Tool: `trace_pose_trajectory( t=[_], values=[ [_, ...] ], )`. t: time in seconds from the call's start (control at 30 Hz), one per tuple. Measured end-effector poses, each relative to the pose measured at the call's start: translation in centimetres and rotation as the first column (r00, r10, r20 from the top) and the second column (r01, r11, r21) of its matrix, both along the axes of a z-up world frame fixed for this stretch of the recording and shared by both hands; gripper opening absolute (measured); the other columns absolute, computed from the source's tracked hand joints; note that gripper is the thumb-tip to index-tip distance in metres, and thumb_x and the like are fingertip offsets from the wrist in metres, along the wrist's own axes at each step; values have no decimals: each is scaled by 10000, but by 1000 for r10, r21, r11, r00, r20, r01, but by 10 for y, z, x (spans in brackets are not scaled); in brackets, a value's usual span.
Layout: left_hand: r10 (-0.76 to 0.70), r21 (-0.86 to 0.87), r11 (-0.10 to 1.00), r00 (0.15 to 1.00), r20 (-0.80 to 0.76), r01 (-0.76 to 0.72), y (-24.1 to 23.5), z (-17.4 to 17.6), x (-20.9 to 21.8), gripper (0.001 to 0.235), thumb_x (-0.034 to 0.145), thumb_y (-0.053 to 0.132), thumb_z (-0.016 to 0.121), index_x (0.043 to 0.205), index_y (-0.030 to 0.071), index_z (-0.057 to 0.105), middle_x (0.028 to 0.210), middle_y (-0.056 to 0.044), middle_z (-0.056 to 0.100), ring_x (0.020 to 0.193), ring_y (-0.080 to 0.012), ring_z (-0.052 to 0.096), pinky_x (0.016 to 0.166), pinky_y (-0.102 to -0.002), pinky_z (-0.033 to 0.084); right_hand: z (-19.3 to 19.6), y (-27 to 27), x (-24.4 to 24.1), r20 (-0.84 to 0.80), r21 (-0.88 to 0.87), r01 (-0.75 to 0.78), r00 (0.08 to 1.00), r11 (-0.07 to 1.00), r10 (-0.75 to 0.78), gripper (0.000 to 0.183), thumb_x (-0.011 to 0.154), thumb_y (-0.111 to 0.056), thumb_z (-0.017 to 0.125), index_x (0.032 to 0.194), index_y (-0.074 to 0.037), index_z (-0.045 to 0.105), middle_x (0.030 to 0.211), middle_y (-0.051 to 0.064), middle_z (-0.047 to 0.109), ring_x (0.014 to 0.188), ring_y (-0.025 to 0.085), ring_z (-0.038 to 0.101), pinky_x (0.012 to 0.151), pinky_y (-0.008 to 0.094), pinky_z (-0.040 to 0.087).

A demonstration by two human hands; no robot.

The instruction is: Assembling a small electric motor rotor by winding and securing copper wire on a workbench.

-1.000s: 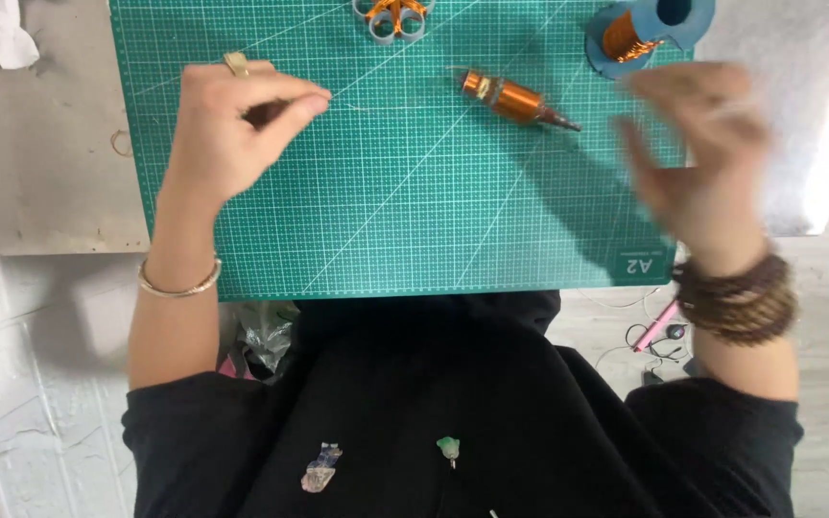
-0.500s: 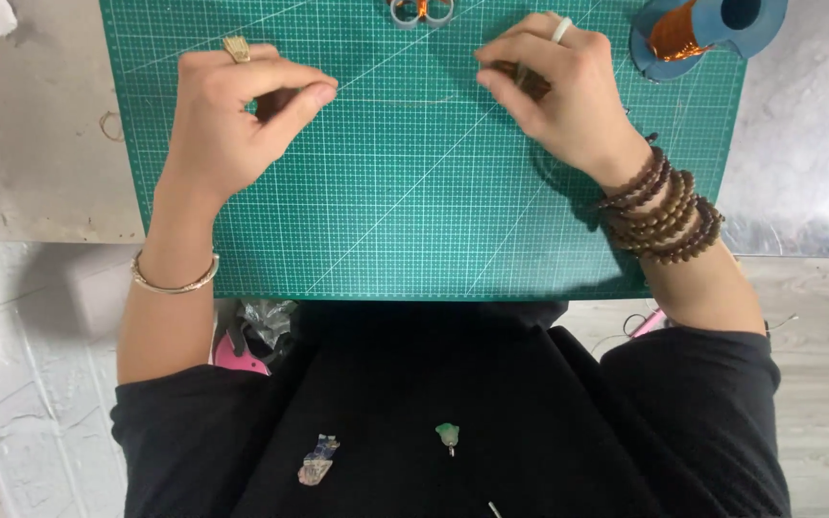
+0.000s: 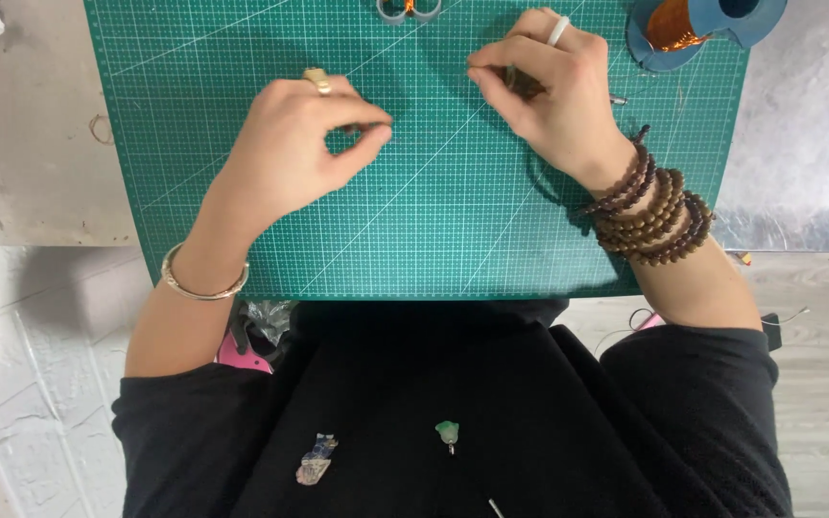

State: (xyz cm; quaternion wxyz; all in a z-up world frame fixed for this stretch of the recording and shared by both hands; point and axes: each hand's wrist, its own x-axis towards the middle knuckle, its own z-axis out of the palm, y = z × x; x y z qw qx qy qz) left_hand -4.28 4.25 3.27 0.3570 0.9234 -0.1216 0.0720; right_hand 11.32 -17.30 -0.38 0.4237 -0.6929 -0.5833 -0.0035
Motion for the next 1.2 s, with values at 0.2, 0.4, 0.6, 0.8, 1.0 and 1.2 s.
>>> trace_pose_trajectory(
  t=[0.2, 0.4, 0.6, 0.8, 1.0, 1.2],
  values=[
    [84, 238, 958, 951, 299, -159, -19, -22, 13, 215, 991, 271, 705, 942, 69, 759, 1038, -23, 617, 1101, -294, 511, 1022, -490, 282, 0, 2, -2, 25, 15, 17, 1000, 1000, -17, 33, 991, 47, 685, 970, 71, 693, 767, 108, 493, 709, 227, 484, 628, 322, 425],
    [152, 267, 913, 865, 477, -308, -40, -12, 25, 417, 1015, 446, 720, 937, 36, 706, 978, -70, 626, 1085, -304, 519, 1012, -535, 282, -1, 1, -5, 28, 23, 34, 999, 999, -34, 30, 982, 43, 679, 970, 64, 663, 787, 112, 485, 739, 246, 486, 642, 340, 432],
    [93, 368, 886, 886, 455, -282, -39, -19, 43, 164, 1007, 132, 658, 864, 66, 613, 770, -37, 542, 714, -189, 549, 954, -371, 399, 2, 2, -7, 48, 12, 48, 998, 999, -48, 35, 985, 25, 656, 968, 53, 666, 789, 104, 480, 740, 243, 479, 651, 336, 435],
    [120, 206, 964, 968, 221, -167, -33, -12, 32, 135, 1020, 101, 513, 921, 10, 507, 816, -101, 512, 615, -210, 500, 492, -304, 443, 3, 1, -9, 35, -7, 51, 998, 999, -50, 47, 971, 36, 631, 926, 39, 644, 742, 79, 483, 698, 224, 455, 710, 346, 430],
    [88, 389, 884, 910, 405, -259, -47, -24, 42, 153, 959, 124, 585, 820, 59, 579, 715, -32, 557, 612, -180, 555, 653, -301, 420, 7, 5, -16, 53, -8, 61, 997, 998, -61, 52, 942, 31, 634, 892, 45, 640, 777, 113, 549, 705, 236, 481, 648, 333, 429],
    [69, 298, 944, 970, 231, -139, -38, -17, 34, 136, 975, 48, 512, 849, 7, 543, 802, -118, 576, 600, -236, 526, 702, -348, 354, 1, 0, -15, 20, -46, 50, 999, 998, -49, 82, 936, 59, 564, 943, 36, 643, 810, 96, 543, 726, 245, 485, 703, 344, 429]
  ],
)
